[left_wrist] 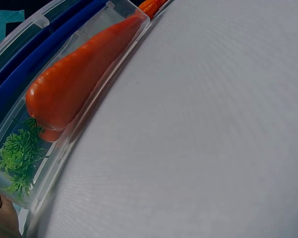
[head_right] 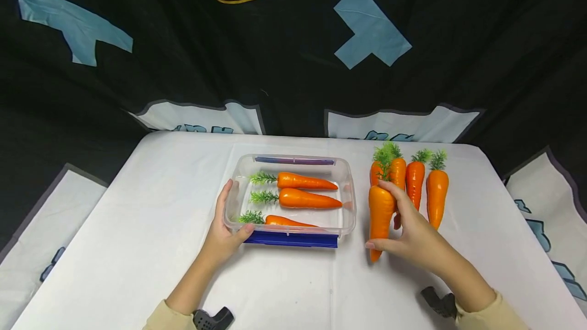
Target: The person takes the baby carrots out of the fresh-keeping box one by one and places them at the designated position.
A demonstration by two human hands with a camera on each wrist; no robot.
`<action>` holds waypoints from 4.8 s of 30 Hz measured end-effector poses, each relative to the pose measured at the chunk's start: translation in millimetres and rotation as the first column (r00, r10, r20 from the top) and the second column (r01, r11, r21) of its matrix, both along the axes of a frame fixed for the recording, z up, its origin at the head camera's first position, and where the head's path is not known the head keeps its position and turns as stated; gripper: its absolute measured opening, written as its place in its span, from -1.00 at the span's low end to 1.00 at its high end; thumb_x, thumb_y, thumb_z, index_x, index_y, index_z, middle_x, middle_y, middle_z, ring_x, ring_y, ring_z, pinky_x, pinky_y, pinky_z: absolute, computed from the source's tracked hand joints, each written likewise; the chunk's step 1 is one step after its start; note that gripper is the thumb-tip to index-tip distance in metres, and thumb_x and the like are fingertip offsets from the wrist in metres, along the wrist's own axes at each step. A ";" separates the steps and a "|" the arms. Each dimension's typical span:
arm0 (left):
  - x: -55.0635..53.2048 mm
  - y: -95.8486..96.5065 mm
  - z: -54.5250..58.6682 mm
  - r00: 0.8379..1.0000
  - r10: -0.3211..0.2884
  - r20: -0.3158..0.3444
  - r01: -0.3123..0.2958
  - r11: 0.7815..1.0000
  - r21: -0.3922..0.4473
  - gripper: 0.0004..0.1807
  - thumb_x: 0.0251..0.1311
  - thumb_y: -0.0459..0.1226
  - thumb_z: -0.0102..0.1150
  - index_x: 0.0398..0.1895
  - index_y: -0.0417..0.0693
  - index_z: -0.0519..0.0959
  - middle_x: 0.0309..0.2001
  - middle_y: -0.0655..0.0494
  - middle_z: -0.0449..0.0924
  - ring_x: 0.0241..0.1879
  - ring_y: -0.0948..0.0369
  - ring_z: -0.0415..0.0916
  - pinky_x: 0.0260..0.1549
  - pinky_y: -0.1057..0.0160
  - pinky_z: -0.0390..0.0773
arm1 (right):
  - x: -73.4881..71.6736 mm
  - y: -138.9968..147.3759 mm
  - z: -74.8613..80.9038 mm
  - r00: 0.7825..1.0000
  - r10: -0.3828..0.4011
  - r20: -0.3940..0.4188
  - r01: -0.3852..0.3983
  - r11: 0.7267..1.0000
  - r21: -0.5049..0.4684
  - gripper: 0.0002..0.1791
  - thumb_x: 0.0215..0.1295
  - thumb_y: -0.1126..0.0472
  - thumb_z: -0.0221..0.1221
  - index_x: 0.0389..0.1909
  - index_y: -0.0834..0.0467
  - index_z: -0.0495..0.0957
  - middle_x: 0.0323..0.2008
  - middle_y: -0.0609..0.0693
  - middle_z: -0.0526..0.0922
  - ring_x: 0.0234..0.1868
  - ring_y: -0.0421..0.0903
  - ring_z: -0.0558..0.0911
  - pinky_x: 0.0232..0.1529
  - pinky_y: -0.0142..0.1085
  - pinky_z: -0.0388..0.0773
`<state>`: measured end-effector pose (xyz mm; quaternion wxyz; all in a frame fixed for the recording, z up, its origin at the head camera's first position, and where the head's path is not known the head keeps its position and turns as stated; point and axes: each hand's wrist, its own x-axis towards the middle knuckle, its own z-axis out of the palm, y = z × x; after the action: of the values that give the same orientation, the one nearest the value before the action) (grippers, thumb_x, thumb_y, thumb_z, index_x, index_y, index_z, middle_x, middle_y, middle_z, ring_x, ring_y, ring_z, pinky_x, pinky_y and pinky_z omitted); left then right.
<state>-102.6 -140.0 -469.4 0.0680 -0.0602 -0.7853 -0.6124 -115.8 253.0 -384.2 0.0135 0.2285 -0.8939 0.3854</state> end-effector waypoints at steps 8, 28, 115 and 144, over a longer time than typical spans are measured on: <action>-0.6 -0.4 -1.1 1.000 -0.001 -0.004 0.001 1.000 -0.002 0.19 0.02 -0.07 0.46 0.58 0.47 -0.18 0.60 0.22 -0.11 0.54 -0.06 0.01 0.40 -0.36 0.07 | 9.5 5.4 -22.5 1.000 -0.008 0.010 0.007 0.999 0.053 0.29 -0.23 0.09 0.62 0.51 0.00 -0.01 -0.12 -0.05 0.48 -0.32 -0.20 0.36 -0.47 -0.40 0.37; 0.7 -0.1 0.2 1.000 0.000 0.017 0.000 1.000 0.002 0.19 0.01 -0.07 0.46 0.58 0.49 -0.18 0.60 0.18 -0.09 0.52 -0.08 0.05 0.40 -0.33 0.10 | 8.0 17.5 -37.3 0.975 -0.010 0.222 -0.032 0.982 0.186 0.30 -0.17 -0.22 0.52 0.54 -0.13 -0.08 0.22 0.17 0.47 0.08 0.06 0.53 0.12 0.20 0.55; 0.4 -0.4 -0.1 1.000 -0.021 -0.004 0.021 0.999 0.033 0.18 0.03 -0.07 0.45 0.58 0.48 -0.19 0.58 0.02 -0.01 0.46 -0.10 0.18 0.38 -0.28 0.21 | -100.5 -114.3 9.2 0.873 0.486 0.043 -0.429 0.722 0.543 -0.17 0.15 -0.11 0.38 0.46 -0.25 0.27 0.28 -0.17 0.56 0.12 -0.04 0.63 0.21 -0.01 0.54; 0.8 -0.7 -1.0 1.000 -0.016 -0.009 0.017 1.000 0.019 0.18 0.03 -0.05 0.44 0.58 0.49 -0.20 0.59 0.02 -0.04 0.49 -0.14 0.12 0.35 -0.36 0.16 | -88.4 -131.8 -2.8 0.829 0.549 0.111 -0.480 0.594 0.645 -0.33 0.45 0.22 0.11 0.46 -0.37 0.22 0.38 -0.07 0.45 0.04 -0.09 0.65 0.13 -0.12 0.63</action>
<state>-101.8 -140.7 -470.4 0.0670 -0.0686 -0.7785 -0.6203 -204.2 121.2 -387.0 -0.1339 0.4854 -0.8636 0.0268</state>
